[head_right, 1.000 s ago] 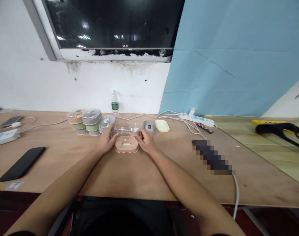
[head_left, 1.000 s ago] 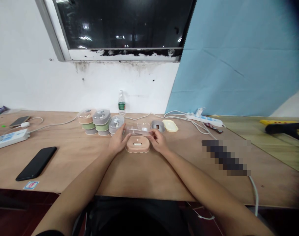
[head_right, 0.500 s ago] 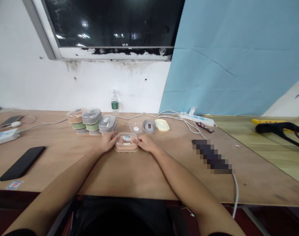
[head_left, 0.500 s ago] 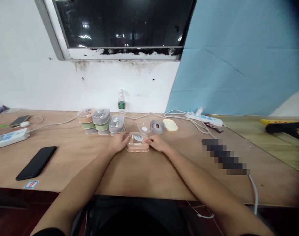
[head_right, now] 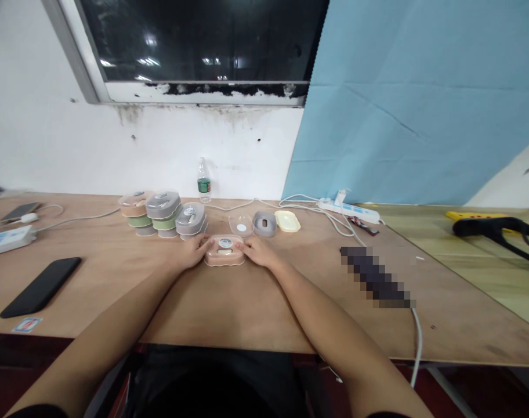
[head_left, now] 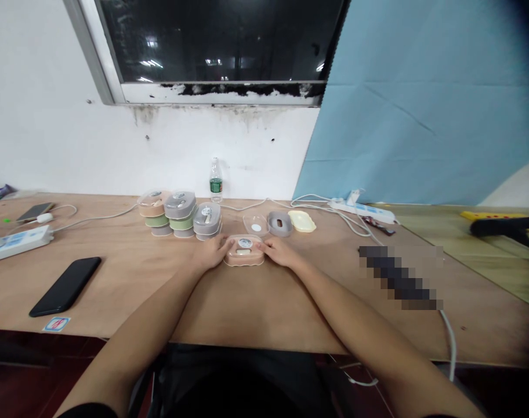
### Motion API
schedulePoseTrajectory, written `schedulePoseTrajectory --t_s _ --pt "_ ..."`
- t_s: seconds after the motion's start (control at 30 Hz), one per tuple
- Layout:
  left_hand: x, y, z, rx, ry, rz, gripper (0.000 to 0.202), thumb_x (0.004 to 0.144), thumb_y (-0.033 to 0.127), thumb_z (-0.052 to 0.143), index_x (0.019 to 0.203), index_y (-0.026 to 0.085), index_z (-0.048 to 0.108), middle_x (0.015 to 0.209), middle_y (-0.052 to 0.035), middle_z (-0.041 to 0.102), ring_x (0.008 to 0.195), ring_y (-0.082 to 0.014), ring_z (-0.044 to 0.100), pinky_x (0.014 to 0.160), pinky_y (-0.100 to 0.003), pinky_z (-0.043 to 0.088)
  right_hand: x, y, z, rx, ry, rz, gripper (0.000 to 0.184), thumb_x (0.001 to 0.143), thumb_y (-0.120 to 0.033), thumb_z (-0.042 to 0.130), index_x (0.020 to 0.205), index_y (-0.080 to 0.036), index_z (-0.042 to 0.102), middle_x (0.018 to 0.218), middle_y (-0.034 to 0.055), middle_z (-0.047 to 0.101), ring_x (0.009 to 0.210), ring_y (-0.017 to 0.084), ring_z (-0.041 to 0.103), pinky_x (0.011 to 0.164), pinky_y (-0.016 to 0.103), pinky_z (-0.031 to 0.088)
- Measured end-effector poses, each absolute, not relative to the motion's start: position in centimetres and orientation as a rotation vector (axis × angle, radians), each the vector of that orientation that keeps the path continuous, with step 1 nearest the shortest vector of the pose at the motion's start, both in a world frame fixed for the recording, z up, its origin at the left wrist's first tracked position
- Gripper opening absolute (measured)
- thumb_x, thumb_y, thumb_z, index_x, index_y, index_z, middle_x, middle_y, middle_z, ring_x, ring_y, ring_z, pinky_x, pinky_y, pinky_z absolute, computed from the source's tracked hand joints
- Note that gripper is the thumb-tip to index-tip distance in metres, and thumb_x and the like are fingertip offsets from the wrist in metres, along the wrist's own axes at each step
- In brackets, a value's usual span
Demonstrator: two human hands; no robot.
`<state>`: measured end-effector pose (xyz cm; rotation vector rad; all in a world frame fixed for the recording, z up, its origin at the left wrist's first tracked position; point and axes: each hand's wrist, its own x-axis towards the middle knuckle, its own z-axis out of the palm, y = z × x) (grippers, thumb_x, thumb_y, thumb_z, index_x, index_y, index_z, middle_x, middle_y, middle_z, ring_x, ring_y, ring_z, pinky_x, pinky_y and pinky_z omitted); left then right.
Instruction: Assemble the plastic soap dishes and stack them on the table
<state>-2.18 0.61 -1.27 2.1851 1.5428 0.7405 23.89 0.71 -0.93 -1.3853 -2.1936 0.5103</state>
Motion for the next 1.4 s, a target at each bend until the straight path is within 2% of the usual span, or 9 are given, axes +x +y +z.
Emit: schedulePoseTrajectory --t_s 0.2,0.33,0.4,0.47,0.57,0.7,1.03,1.27,1.4 --pt "-2.5 0.6 -1.0 2.217 1.539 0.681 0.063 0.087 0.069 0.037 0.121 0.021 0.06 0.105 -0.0092 0.069 0.094 -0.0262 0.065 0.08 -0.036 0.049 23.7 0.7 -1.0 -1.4 -2.158 0.491 0.062 0.09 -0.064 0.031 0.052 -0.018 0.047 0.052 -0.0011 0.046 0.052 0.012 0.042 0.05 0.024 0.027" --pt "-3.0 0.8 -0.9 2.359 1.373 0.654 0.085 0.073 0.07 0.06 0.139 0.019 0.044 0.129 -0.0143 0.057 0.114 -0.0312 0.057 0.094 -0.042 0.045 24.0 1.0 -1.1 -1.445 -2.094 0.446 0.062 0.09 -0.062 0.033 0.054 -0.017 0.055 0.053 0.0003 0.052 0.053 0.014 0.047 0.052 0.025 0.03" --pt "-3.2 0.9 -1.0 2.392 1.256 0.621 0.102 0.063 0.066 0.072 0.146 0.019 0.034 0.141 -0.0152 0.047 0.124 -0.0334 0.049 0.102 -0.045 0.041 24.1 1.1 -1.2 -1.466 -2.07 0.419 0.06 0.09 -0.06 0.035 0.055 -0.017 0.058 0.055 0.0017 0.056 0.054 0.015 0.05 0.053 0.026 0.032" --pt "-3.2 0.9 -1.2 2.388 1.16 0.615 0.107 0.059 0.059 0.078 0.147 0.02 0.031 0.144 -0.0141 0.044 0.127 -0.0333 0.047 0.105 -0.044 0.039 24.2 1.2 -1.2 -1.495 -2.059 0.398 0.058 0.091 -0.058 0.036 0.057 -0.017 0.059 0.059 0.0035 0.06 0.056 0.016 0.053 0.054 0.027 0.033" --pt "-3.1 0.9 -1.3 2.372 1.132 0.687 0.099 0.06 0.052 0.08 0.144 0.021 0.037 0.14 -0.0119 0.05 0.125 -0.0327 0.049 0.104 -0.045 0.041 24.4 1.2 -1.2 -1.527 -2.057 0.378 0.057 0.092 -0.058 0.035 0.058 -0.018 0.058 0.062 0.0052 0.062 0.059 0.017 0.055 0.056 0.027 0.034" --pt "-2.8 0.7 -1.0 2.407 1.145 0.772 0.095 0.06 0.051 0.081 0.141 0.023 0.041 0.133 -0.0118 0.053 0.12 -0.0326 0.052 0.101 -0.046 0.043 24.6 1.4 -1.5 -1.519 -2.035 0.354 0.06 0.093 -0.059 0.031 0.055 -0.019 0.055 0.06 0.0058 0.062 0.058 0.018 0.055 0.055 0.028 0.034" --pt "-2.6 -0.2 0.3 2.567 1.032 1.069 0.081 0.069 0.039 0.078 0.139 0.024 0.04 0.134 -0.0115 0.042 0.126 -0.0288 0.045 0.104 -0.042 0.044 24.8 1.3 -1.4 -1.53 -2.012 0.409 0.061 0.093 -0.061 0.029 0.057 -0.019 0.056 0.058 0.0038 0.061 0.058 0.018 0.056 0.058 0.028 0.035" --pt "-3.6 -0.3 1.5 2.636 1.183 1.257 0.072 0.077 0.046 0.07 0.139 0.026 0.04 0.135 -0.0114 0.046 0.126 -0.0295 0.046 0.107 -0.044 0.04 24.9 1.4 -1.6 -1.484 -2.036 0.399 0.061 0.093 -0.06 0.03 0.061 -0.019 0.061 0.062 0.0052 0.064 0.061 0.019 0.059 0.06 0.028 0.039" --pt "-4.8 0.4 1.7 2.67 1.251 1.458 0.061 0.08 0.044 0.068 0.134 0.025 0.047 0.133 -0.0116 0.049 0.124 -0.0281 0.048 0.106 -0.042 0.04 24.9 1.6 -1.9 -1.409 -1.998 0.362 0.055 0.092 -0.058 0.038 0.061 -0.02 0.062 0.058 0.0045 0.063 0.056 0.018 0.057 0.058 0.028 0.039"
